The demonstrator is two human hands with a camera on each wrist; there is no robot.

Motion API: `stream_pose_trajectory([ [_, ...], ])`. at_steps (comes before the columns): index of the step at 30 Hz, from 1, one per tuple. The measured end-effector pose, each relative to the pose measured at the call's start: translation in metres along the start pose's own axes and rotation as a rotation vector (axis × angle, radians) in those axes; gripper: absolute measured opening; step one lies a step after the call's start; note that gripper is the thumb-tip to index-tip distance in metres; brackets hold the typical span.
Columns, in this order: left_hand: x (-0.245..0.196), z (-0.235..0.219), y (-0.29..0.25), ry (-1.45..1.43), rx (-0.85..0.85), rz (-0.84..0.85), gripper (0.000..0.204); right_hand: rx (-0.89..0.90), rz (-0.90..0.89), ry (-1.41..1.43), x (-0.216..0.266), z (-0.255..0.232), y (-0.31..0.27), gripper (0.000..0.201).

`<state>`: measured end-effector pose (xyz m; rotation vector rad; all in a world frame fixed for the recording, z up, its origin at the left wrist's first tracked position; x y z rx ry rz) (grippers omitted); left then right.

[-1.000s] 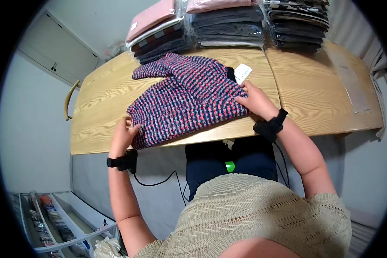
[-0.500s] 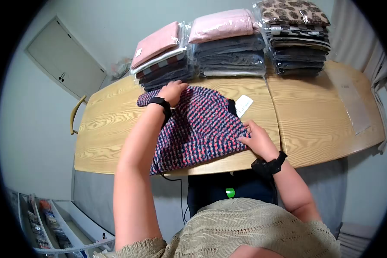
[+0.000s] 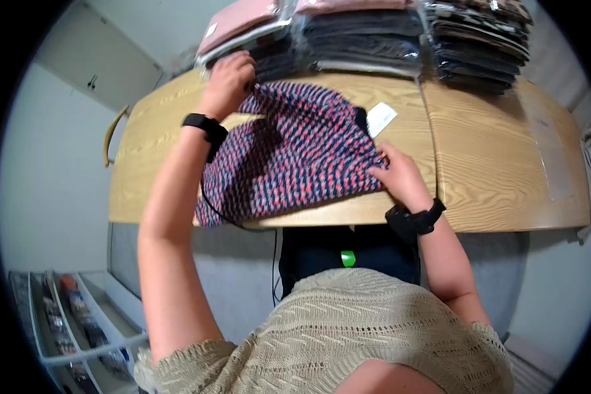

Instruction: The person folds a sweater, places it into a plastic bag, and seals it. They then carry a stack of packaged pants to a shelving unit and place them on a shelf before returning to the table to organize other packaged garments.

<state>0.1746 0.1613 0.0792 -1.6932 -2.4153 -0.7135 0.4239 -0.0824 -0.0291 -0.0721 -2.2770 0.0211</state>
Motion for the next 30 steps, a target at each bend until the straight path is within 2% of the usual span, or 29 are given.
stream_pose_trajectory([
  [1, -0.008, -0.023, -0.016, -0.047, 0.046, -0.088, 0.022, 0.007, 0.010, -0.019, 0.001, 0.001, 0.000, 0.033],
  [2, -0.010, -0.038, -0.034, -0.027, 0.015, -0.091, 0.023, 0.010, 0.017, -0.038, 0.002, 0.001, 0.001, 0.032],
  [6, -0.051, -0.081, -0.111, 0.114, 0.052, -0.270, 0.018, 0.004, -0.006, -0.032, 0.001, 0.006, 0.002, 0.025],
  [7, -0.063, -0.079, -0.133, 0.118, 0.037, -0.290, 0.017, 0.022, 0.017, -0.008, -0.003, 0.008, 0.004, 0.024],
  [9, -0.088, -0.063, -0.177, 0.011, 0.151, -0.359, 0.015, 0.003, -0.019, -0.033, -0.004, 0.011, 0.002, 0.023],
  [11, -0.115, -0.043, -0.204, -0.069, 0.164, -0.359, 0.013, -0.016, -0.033, -0.067, 0.003, 0.012, 0.000, 0.024],
  [12, -0.122, -0.027, -0.221, -0.125, 0.245, -0.393, 0.012, -0.015, -0.039, -0.068, 0.004, 0.014, 0.000, 0.024],
  [14, -0.132, -0.011, -0.235, -0.204, 0.209, -0.468, 0.013, -0.050, -0.073, -0.130, 0.005, 0.014, -0.003, 0.024],
  [17, -0.122, -0.020, -0.233, -0.245, 0.121, -0.494, 0.014, -0.090, -0.100, -0.163, 0.011, 0.015, -0.007, 0.025],
  [20, -0.117, -0.040, -0.231, -0.095, -0.065, -0.568, 0.016, -0.156, -0.127, -0.234, 0.011, 0.017, -0.009, 0.025],
  [22, -0.119, -0.040, -0.237, -0.065, -0.046, -0.575, 0.015, -0.165, -0.138, -0.278, 0.010, 0.017, -0.010, 0.025],
  [25, -0.128, -0.018, -0.247, -0.214, 0.202, -0.421, 0.016, -0.191, -0.153, -0.336, 0.008, 0.021, -0.010, 0.025],
  [30, -0.131, -0.025, -0.247, -0.325, 0.223, -0.477, 0.025, -0.182, -0.129, -0.329, 0.006, 0.020, -0.011, 0.027],
])
Point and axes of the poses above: each hand's wrist, its own y-axis towards the middle knuckle, its own z-axis out of the palm, x = y × z, the point moved 2 cm from there along y, towards the middle knuckle, and after that the axes turned 13 degrees about x, right-handed, at the moved point
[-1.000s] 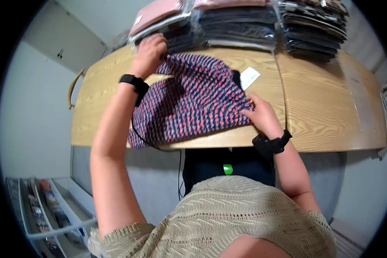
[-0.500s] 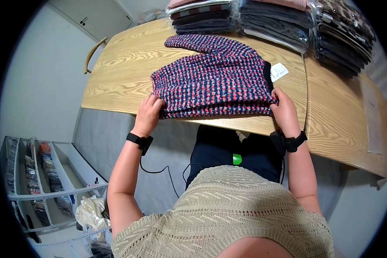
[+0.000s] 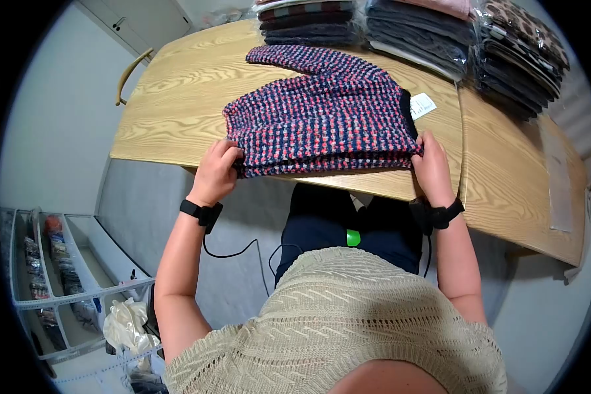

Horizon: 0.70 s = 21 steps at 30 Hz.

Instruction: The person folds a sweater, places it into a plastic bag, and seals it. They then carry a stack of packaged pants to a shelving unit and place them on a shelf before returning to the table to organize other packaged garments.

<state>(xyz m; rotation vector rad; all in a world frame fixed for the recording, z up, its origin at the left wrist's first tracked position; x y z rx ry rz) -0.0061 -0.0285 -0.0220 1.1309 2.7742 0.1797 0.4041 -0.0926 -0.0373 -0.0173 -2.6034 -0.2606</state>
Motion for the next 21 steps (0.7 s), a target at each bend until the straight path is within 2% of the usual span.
stream_pose_trajectory([
  [2, -0.009, -0.009, 0.000, -0.069, 0.042, -0.029, 0.030, 0.145, 0.134, 0.092, 0.003, -0.004, 0.001, 0.037],
  [3, -0.018, -0.013, -0.001, -0.077, -0.014, -0.010, 0.033, 0.145, 0.134, 0.087, 0.006, -0.007, 0.000, 0.037],
  [4, -0.022, -0.015, -0.001, -0.086, -0.070, 0.009, 0.036, 0.055, -0.030, -0.015, 0.014, -0.011, -0.001, 0.045],
  [5, -0.020, -0.013, -0.001, -0.099, -0.006, 0.021, 0.048, -0.034, -0.192, -0.115, 0.023, -0.014, -0.003, 0.054],
  [6, -0.023, -0.015, 0.002, -0.104, -0.003, 0.023, 0.048, -0.030, -0.187, -0.117, 0.033, -0.018, -0.002, 0.054],
  [8, -0.034, -0.019, 0.011, 0.020, 0.039, 0.071, 0.065, 0.176, -0.356, -0.194, 0.061, -0.018, 0.000, 0.067],
  [9, -0.030, -0.013, 0.013, 0.036, 0.116, 0.061, 0.077, 0.177, -0.351, -0.195, 0.065, -0.015, 0.002, 0.067],
  [11, -0.025, -0.002, 0.014, 0.081, 0.160, 0.067, 0.075, 0.302, -0.484, -0.390, 0.070, -0.005, 0.005, 0.061],
  [13, -0.020, 0.011, 0.012, 0.170, 0.260, 0.048, 0.073, 0.350, -0.476, -0.422, 0.058, 0.010, 0.003, 0.058],
  [16, -0.018, 0.020, 0.009, 0.207, 0.244, 0.041, 0.074, 0.410, -0.450, -0.443, 0.055, 0.016, 0.000, 0.052],
  [21, -0.018, 0.021, 0.010, 0.181, 0.251, 0.040, 0.075, 0.513, -0.434, -0.361, 0.050, 0.012, 0.005, 0.058],
])
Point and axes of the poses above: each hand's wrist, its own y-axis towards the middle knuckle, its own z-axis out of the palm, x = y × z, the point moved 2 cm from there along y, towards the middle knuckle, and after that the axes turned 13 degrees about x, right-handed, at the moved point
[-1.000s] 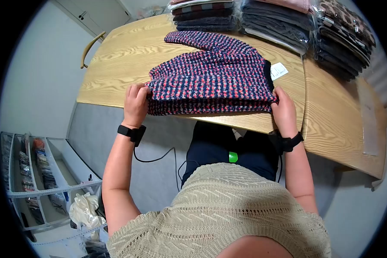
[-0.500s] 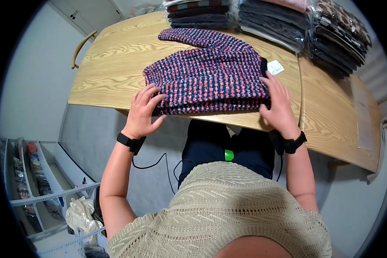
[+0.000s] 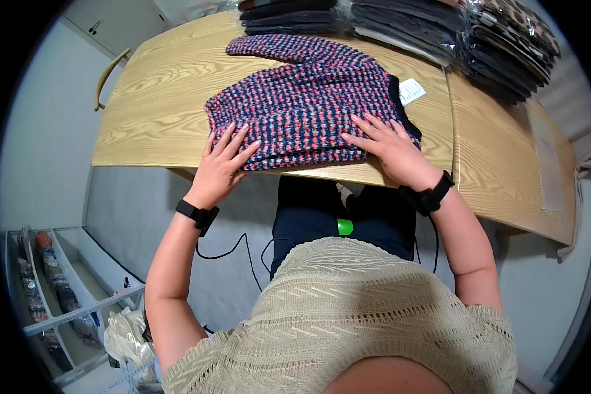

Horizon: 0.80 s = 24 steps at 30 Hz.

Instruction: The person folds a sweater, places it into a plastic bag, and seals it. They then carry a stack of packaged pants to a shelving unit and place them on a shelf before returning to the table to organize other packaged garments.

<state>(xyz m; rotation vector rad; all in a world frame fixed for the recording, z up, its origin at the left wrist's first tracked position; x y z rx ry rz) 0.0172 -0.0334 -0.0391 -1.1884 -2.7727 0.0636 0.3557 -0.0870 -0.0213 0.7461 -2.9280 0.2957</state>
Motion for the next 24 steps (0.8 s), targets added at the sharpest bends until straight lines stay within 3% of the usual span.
stream_pose_trajectory([
  [7, 0.000, 0.000, -0.001, -0.034, -0.070, -0.024, 0.075, -0.003, -0.006, 0.000, 0.003, 0.002, 0.000, 0.060],
  [17, 0.002, -0.004, -0.002, -0.050, -0.040, -0.006, 0.072, 0.034, -0.050, -0.027, 0.009, -0.012, -0.002, 0.056],
  [19, 0.001, -0.019, -0.005, -0.187, 0.000, 0.012, 0.067, 0.114, -0.109, 0.044, 0.005, -0.037, -0.002, 0.058],
  [21, 0.015, -0.038, -0.004, -0.479, -0.082, 0.093, 0.064, 0.051, -0.176, 0.138, -0.011, -0.071, 0.009, 0.049],
  [22, 0.028, -0.044, -0.004, -0.649, -0.145, 0.084, 0.065, 0.042, -0.160, 0.243, -0.020, -0.088, 0.018, 0.046],
  [24, 0.053, -0.056, 0.002, -0.677, -0.233, 0.010, 0.051, 0.091, -0.081, 0.376, -0.037, -0.121, 0.045, 0.042],
])
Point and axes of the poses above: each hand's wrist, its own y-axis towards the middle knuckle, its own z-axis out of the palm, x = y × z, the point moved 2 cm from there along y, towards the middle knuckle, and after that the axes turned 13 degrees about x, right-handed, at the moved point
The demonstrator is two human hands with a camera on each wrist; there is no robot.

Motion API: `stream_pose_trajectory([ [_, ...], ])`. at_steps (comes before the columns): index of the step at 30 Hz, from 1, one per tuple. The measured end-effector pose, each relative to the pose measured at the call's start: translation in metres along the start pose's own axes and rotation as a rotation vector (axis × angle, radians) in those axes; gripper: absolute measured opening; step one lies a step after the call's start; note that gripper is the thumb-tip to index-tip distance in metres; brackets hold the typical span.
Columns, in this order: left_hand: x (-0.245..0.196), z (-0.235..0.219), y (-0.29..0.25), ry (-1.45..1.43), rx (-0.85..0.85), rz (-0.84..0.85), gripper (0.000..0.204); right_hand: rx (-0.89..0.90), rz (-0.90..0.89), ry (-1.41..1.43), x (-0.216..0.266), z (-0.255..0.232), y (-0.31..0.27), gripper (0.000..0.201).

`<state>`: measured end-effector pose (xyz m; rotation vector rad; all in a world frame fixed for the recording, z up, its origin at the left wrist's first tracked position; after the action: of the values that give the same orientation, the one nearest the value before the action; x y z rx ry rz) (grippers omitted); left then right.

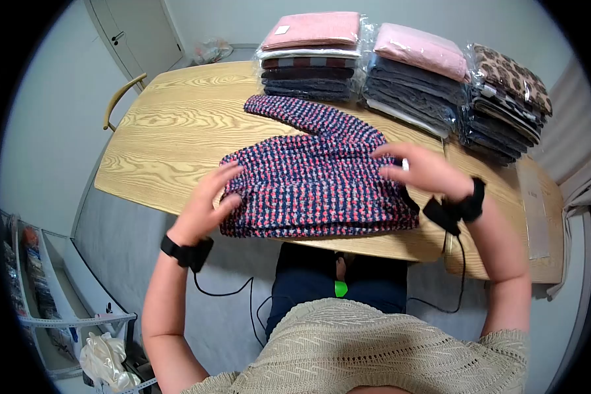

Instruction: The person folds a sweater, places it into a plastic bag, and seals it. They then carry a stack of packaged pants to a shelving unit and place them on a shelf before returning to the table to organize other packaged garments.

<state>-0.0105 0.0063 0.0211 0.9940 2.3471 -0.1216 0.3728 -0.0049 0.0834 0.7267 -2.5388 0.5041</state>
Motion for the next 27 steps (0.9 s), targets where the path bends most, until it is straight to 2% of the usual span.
stream_pose_trajectory([
  [2, 0.015, -0.017, 0.020, 0.016, -0.045, -0.025, 0.034, 0.072, 0.190, 0.066, -0.015, -0.030, 0.033, 0.041],
  [3, 0.020, -0.023, 0.029, 0.080, -0.020, -0.080, 0.032, 0.102, 0.310, 0.103, -0.027, -0.037, 0.051, 0.042],
  [5, 0.038, -0.025, 0.050, 0.091, 0.053, -0.145, 0.032, 0.059, 0.373, -0.119, -0.058, -0.037, 0.089, 0.047],
  [7, 0.064, -0.021, 0.070, 0.158, 0.249, -0.226, 0.034, -0.031, 0.353, -0.106, -0.087, -0.024, 0.123, 0.054],
  [8, 0.076, -0.016, 0.076, 0.154, 0.238, -0.189, 0.034, -0.062, 0.365, -0.118, -0.091, -0.019, 0.135, 0.060],
  [9, 0.084, -0.011, 0.082, 0.199, 0.256, -0.224, 0.037, -0.090, 0.375, -0.129, -0.094, -0.012, 0.145, 0.065],
  [12, 0.091, -0.003, 0.096, 0.186, 0.284, -0.224, 0.046, -0.170, 0.432, -0.252, -0.112, 0.010, 0.169, 0.083],
  [15, 0.090, 0.002, 0.100, 0.214, 0.310, -0.234, 0.049, -0.114, 0.356, -0.095, -0.123, 0.008, 0.178, 0.074],
  [16, 0.090, 0.002, 0.101, 0.214, 0.312, -0.237, 0.049, -0.045, 0.288, -0.047, -0.124, 0.006, 0.183, 0.057],
  [17, 0.089, 0.001, 0.103, 0.194, 0.304, -0.244, 0.044, -0.070, 0.234, 0.020, -0.126, 0.003, 0.178, 0.039],
  [18, 0.090, 0.001, 0.104, 0.172, 0.296, -0.250, 0.039, -0.154, 0.214, 0.003, -0.122, -0.005, 0.173, 0.035],
  [19, 0.089, 0.003, 0.105, 0.148, 0.292, -0.255, 0.035, -0.236, 0.197, -0.012, -0.120, -0.010, 0.169, 0.031],
  [20, 0.089, 0.004, 0.103, 0.129, 0.227, -0.191, 0.029, -0.302, 0.177, 0.025, -0.128, -0.014, 0.168, 0.029],
  [21, 0.087, 0.004, 0.100, 0.095, 0.187, -0.145, 0.026, -0.322, 0.031, 0.141, -0.110, -0.021, 0.150, 0.027],
  [23, 0.065, -0.002, 0.086, 0.225, 0.094, -0.025, 0.023, -0.381, -0.073, 0.146, -0.088, -0.027, 0.119, 0.024],
  [26, 0.040, -0.003, 0.068, 0.436, 0.105, 0.073, 0.023, -0.204, -0.012, 0.129, -0.078, -0.022, 0.083, 0.030],
  [27, 0.034, -0.002, 0.064, 0.541, 0.105, 0.125, 0.023, -0.227, -0.051, -0.006, -0.075, -0.017, 0.072, 0.029],
])
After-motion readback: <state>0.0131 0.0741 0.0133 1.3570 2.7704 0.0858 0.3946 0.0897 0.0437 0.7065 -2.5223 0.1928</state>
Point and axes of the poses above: each hand's wrist, its own y-axis towards the middle knuckle, its own z-axis out of the palm, x = y × z, the point moved 2 cm from there along y, towards the middle knuckle, and after that the axes turned 13 degrees about x, right-handed, at the moved point
